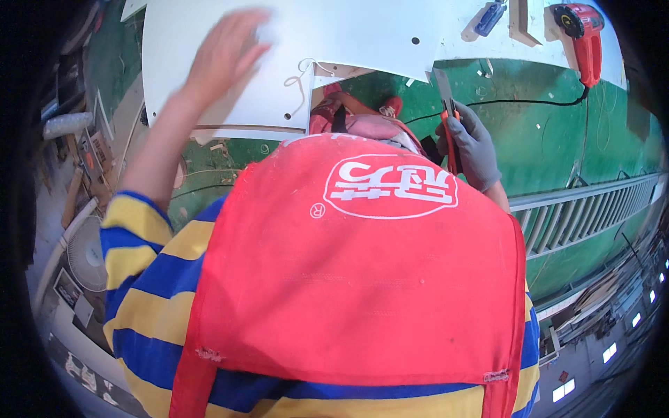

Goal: The person assembles a white particleboard furniture component. They apply edge banding to the board's edges using a utility knife to trim excess material and a heat gun to secure the adhesive. The person also uses a screwdriver to tighten screws into pre-drilled holes.

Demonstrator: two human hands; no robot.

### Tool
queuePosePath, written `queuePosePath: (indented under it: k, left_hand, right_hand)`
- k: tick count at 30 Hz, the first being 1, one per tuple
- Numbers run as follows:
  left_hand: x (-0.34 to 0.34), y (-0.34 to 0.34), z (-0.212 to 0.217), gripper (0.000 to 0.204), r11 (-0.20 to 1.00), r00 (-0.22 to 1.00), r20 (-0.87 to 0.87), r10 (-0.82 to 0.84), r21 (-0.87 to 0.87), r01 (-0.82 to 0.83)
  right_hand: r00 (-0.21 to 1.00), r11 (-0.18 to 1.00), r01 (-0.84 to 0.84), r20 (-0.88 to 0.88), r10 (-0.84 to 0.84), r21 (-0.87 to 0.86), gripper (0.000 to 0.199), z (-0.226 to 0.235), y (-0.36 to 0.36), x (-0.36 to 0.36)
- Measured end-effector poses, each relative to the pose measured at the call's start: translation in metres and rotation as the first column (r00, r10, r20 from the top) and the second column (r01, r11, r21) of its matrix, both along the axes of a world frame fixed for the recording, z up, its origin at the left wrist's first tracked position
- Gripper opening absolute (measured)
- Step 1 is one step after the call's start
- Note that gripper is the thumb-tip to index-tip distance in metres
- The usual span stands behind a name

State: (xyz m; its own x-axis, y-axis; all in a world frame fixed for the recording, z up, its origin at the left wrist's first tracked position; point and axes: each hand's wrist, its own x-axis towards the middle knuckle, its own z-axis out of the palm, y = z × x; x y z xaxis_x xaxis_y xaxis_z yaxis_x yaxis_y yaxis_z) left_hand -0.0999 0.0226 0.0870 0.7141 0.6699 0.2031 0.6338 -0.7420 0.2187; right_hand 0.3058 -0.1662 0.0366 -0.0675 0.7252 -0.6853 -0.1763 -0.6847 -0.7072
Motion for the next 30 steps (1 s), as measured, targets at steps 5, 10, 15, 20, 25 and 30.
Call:
queuePosePath:
  k: [5,10,15,20,25,30]
  left_hand:
    - [0.086,0.098,0.002,0.101,0.966,0.895,-0.442,-0.057,-0.25,-0.062]
    - [0.157,0.112,0.036,0.12,0.917,0.721,-0.666,-0.191,-0.383,-0.11]
    - [0.165,0.125,0.036,0.126,0.914,0.655,-0.707,-0.268,-0.401,-0.058]
    - [0.157,0.131,0.033,0.124,0.933,0.635,-0.726,-0.265,-0.359,-0.021]
    - [0.156,0.133,0.029,0.123,0.943,0.64,-0.732,-0.233,-0.332,-0.037]
    - [0.163,0.127,0.032,0.124,0.946,0.622,-0.761,-0.185,-0.309,-0.097]
  right_hand:
    - [0.998,1.0,-0.01,0.059,0.01,0.011,0.044,0.006,0.011,-0.005]
    - [0.999,1.0,-0.014,0.048,0.013,0.001,0.036,0.011,0.01,-0.007]
    - [1.0,1.0,-0.025,0.011,0.025,-0.009,0.038,0.01,0.006,-0.008]
    - [0.991,0.999,-0.043,0.127,0.044,-0.007,0.035,0.012,0.013,-0.017]
    - [0.993,0.995,-0.077,0.088,0.082,-0.063,0.034,0.02,0.023,-0.011]
    - [0.997,0.991,-0.072,0.016,0.074,-0.113,0.033,0.025,0.03,-0.006]
